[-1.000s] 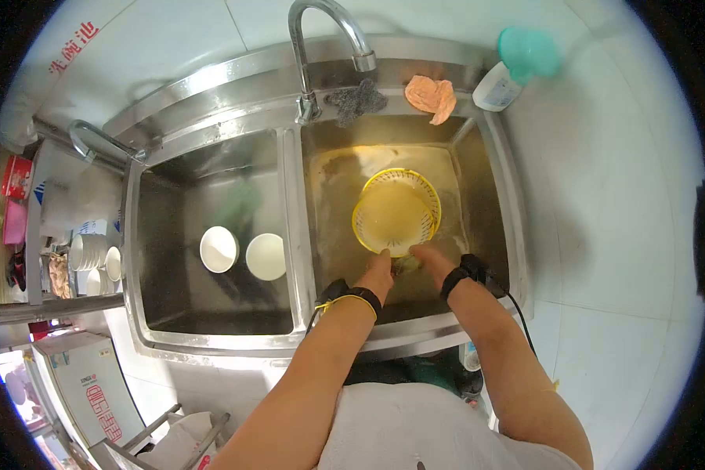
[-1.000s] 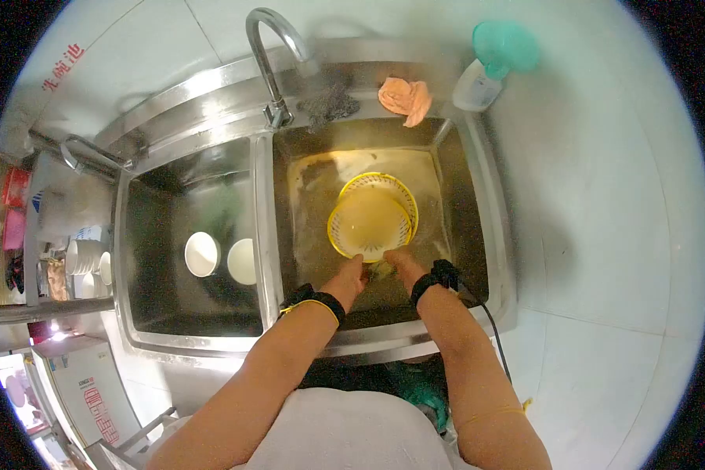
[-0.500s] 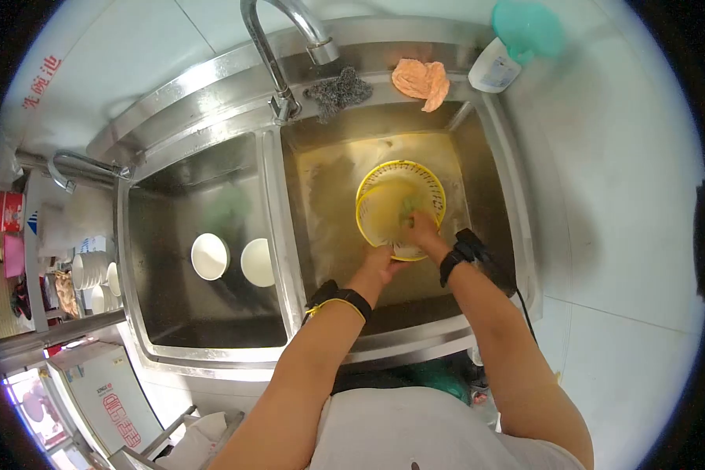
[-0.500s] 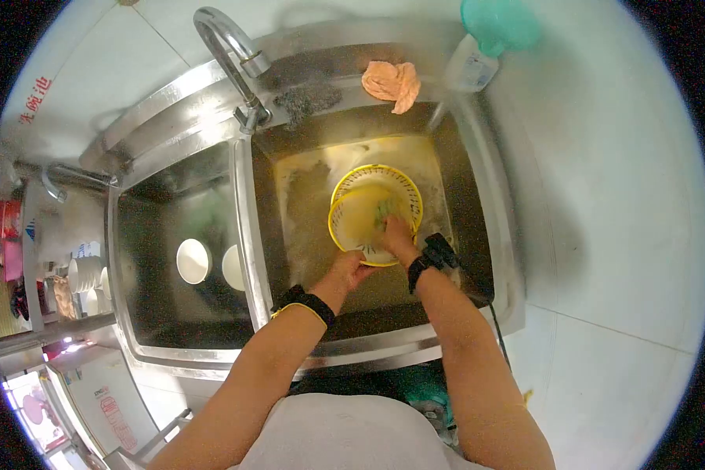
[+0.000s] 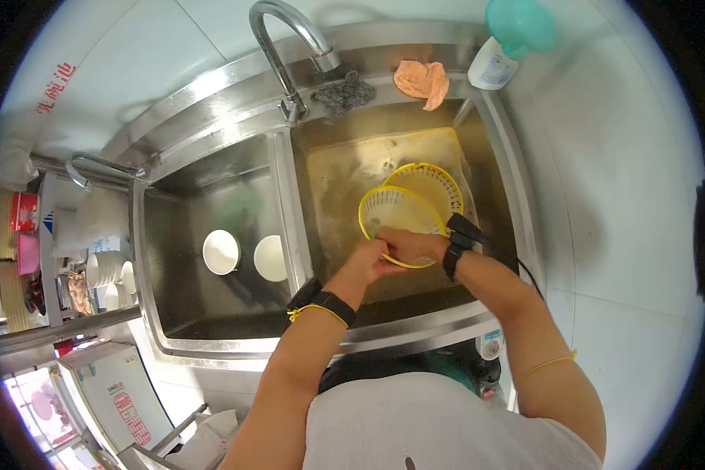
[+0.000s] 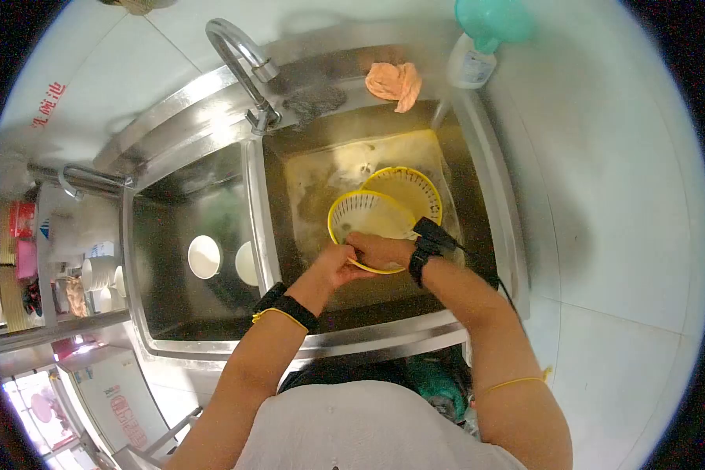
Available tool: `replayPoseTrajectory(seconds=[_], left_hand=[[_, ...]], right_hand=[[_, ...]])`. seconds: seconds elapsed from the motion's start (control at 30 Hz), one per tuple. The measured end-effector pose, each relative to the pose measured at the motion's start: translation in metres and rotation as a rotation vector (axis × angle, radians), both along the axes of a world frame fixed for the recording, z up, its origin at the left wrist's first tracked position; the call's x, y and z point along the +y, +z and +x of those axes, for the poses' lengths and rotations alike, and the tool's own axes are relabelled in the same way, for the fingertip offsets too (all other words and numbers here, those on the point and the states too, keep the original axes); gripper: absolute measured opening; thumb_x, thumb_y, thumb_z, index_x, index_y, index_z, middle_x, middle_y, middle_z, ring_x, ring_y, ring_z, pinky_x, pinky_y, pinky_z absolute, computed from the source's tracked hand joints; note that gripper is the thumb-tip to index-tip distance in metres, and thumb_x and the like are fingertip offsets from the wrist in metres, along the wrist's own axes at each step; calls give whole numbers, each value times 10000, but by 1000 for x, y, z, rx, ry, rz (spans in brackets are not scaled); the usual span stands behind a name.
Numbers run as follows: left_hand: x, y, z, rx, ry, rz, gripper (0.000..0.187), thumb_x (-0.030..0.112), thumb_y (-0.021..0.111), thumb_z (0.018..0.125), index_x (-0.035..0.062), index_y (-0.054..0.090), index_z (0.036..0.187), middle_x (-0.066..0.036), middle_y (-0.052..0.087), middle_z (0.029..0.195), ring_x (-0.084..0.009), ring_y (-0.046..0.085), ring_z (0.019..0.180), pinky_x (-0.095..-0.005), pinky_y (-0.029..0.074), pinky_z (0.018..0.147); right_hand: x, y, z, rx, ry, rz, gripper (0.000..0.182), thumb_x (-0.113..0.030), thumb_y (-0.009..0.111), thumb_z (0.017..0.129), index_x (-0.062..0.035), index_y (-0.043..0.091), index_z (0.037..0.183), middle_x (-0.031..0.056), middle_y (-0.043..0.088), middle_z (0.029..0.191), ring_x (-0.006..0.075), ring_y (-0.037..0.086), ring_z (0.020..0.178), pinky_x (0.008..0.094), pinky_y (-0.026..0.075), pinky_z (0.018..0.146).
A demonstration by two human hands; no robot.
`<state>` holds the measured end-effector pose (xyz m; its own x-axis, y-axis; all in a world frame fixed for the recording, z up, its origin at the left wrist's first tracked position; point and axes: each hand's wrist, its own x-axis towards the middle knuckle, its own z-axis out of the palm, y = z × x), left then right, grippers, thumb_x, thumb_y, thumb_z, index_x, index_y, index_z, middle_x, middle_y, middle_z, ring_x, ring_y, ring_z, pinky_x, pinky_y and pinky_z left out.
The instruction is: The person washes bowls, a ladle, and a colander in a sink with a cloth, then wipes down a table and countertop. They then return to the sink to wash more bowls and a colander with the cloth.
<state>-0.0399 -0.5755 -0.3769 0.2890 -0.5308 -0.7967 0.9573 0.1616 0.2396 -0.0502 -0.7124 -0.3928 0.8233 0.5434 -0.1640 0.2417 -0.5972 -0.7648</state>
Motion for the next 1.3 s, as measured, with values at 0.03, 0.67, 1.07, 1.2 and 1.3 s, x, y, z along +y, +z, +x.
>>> replayPoseTrajectory(seconds=[0.03, 0.67, 1.07, 1.2, 1.3], left_hand=[[2, 10, 2, -2, -2, 2, 411, -27, 370, 745, 48, 306, 1144, -191, 417, 1106, -367, 527, 884, -537, 489, 639], [32, 88, -28, -584, 12, 374, 731, -142, 330, 598, 186, 177, 1234, -132, 438, 1092, -306, 568, 845, -374, 533, 437], [37, 110, -23, -606, -270, 153, 619, -86, 321, 698, 181, 195, 1242, -117, 452, 1108, -283, 566, 864, -411, 532, 508], [49, 110, -30, -734, -246, 193, 685, -125, 340, 673, 173, 188, 1271, -118, 462, 1092, -278, 555, 884, -399, 537, 544], [56, 129, -33, -795, -142, 160, 689, -132, 304, 673, 173, 210, 1285, -104, 448, 1120, -240, 568, 848, -347, 535, 502]], right_hand=[[-7, 0, -10, 21, 116, 12, 242, -69, 517, 720, -46, 477, 958, 142, 523, 899, 257, 506, 822, 338, 398, 707], [-91, -47, 17, 117, -357, -603, 370, -249, 405, 795, 12, 479, 1047, 209, 506, 1039, 353, 501, 925, 429, 404, 748], [30, 148, 27, -848, 186, -48, 294, -115, 610, 592, -23, 485, 842, 124, 536, 728, 320, 529, 691, 399, 433, 624], [23, 128, 52, -289, 325, -425, 212, -173, 612, 546, -49, 560, 710, 153, 559, 658, 326, 558, 662, 417, 439, 608], [-9, 142, 52, -213, 29, -472, 246, -226, 611, 594, -37, 587, 749, 178, 571, 715, 313, 566, 690, 383, 446, 613]])
